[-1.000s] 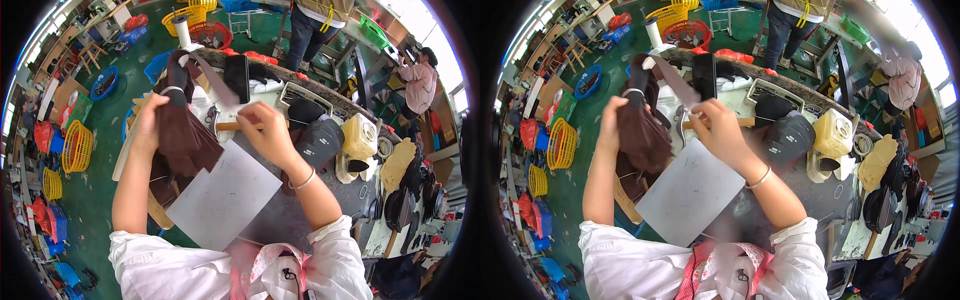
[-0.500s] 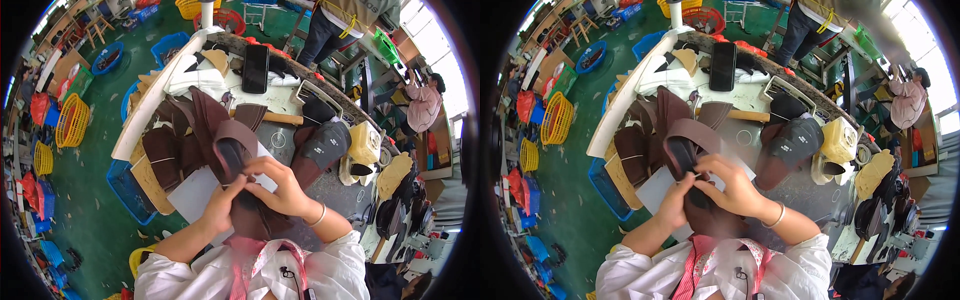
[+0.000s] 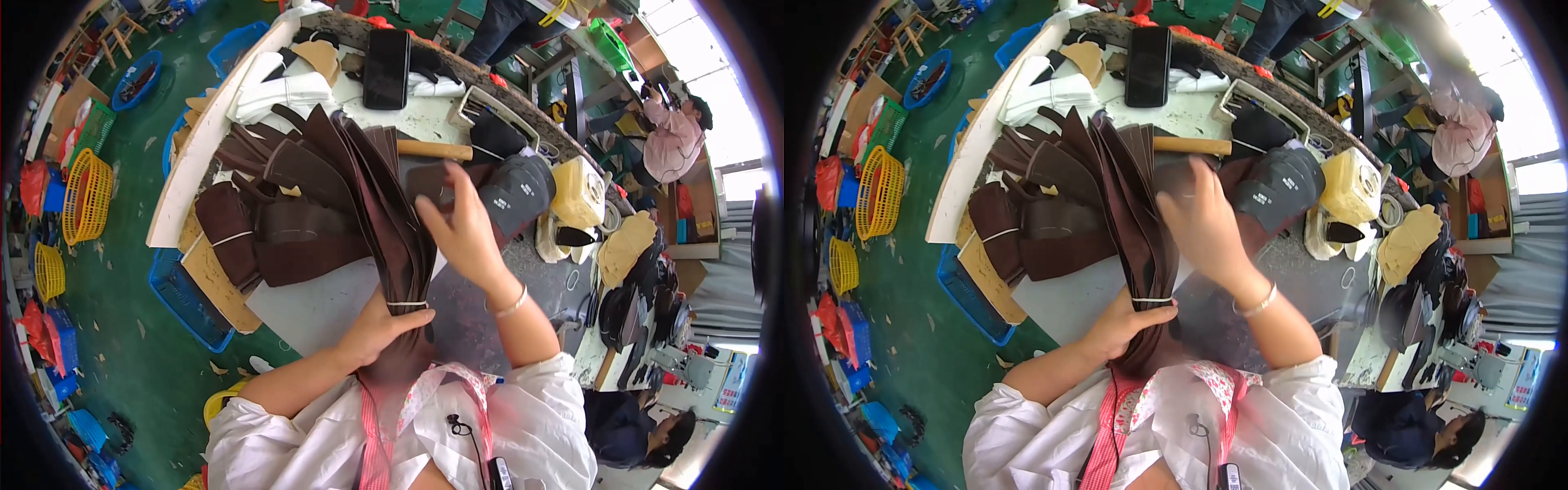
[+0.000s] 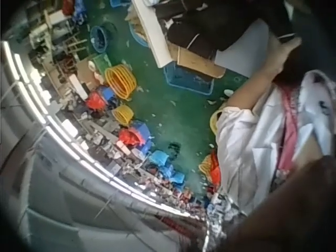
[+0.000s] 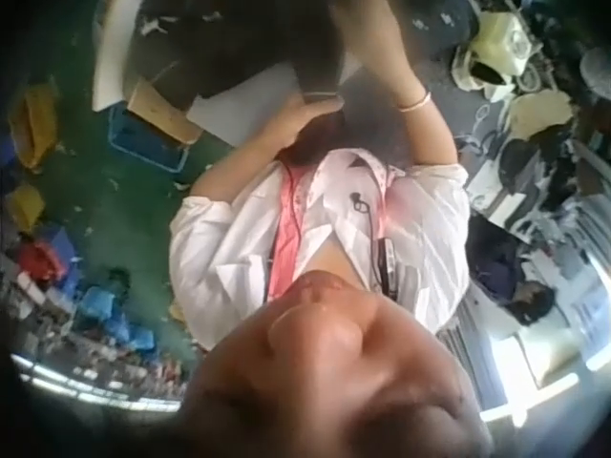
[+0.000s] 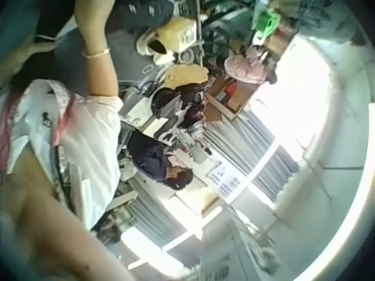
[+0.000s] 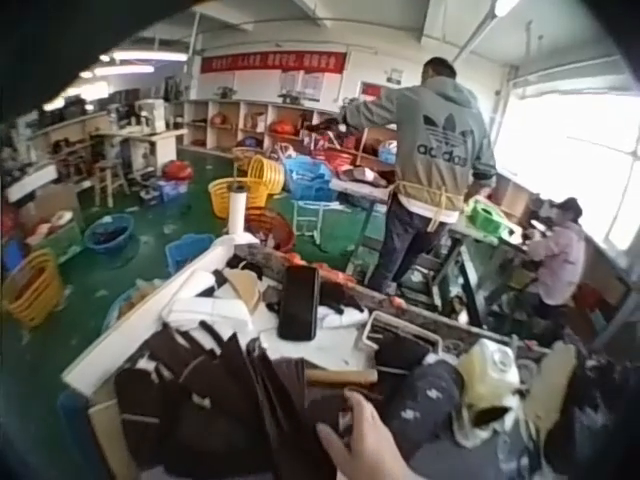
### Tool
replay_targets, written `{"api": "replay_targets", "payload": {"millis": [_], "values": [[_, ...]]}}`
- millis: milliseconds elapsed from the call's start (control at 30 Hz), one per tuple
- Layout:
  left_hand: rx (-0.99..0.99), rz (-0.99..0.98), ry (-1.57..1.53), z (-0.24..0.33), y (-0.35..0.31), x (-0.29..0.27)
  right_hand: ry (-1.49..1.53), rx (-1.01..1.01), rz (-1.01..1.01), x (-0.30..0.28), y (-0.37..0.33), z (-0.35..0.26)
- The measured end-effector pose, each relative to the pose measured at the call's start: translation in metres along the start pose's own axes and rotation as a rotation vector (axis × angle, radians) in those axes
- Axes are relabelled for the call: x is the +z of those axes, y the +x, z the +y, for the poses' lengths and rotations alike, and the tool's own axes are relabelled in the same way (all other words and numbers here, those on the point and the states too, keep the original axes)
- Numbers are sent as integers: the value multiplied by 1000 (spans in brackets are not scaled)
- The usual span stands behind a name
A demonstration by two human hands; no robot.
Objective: The person assembles leather shoe parts by sorting leather pieces and shoe soles, then using a hammer and punch tool to process them on a work surface.
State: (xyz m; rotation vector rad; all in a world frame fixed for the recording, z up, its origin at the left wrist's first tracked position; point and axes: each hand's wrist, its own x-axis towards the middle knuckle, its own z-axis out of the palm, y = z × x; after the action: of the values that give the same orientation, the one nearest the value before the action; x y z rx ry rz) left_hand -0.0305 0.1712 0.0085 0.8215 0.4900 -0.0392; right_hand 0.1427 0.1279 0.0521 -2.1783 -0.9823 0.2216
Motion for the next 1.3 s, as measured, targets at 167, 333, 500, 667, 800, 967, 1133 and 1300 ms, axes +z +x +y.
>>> {"api": "replay_targets", "payload": {"millis": [167, 333, 500, 667, 800, 967, 1133, 1300], "values": [[-329, -181, -600, 5, 13, -16, 36, -58, -196, 13, 25, -8], [-207, -147, -395, 9, 21, -17, 102, -83, -116, 23, 5, 6], [-167, -206, -436, 1, 27, -24, 395, 224, -321, 15, -23, 9], [-227, -253, -425, 11, 28, -28, 382, 436, -244, 2, -44, 18], [-192, -213, -525, 6, 28, -28, 690, 598, -272, 4, -52, 15], [-202, -149, -487, 6, 25, -27, 1005, 713, -218, 5, -63, 19], [-157, -86, -409, 5, 22, -23, 1183, 712, -115, 5, -75, 24], [-136, -12, -364, 8, 20, -16, 1202, 703, -47, 10, -82, 28]]}}
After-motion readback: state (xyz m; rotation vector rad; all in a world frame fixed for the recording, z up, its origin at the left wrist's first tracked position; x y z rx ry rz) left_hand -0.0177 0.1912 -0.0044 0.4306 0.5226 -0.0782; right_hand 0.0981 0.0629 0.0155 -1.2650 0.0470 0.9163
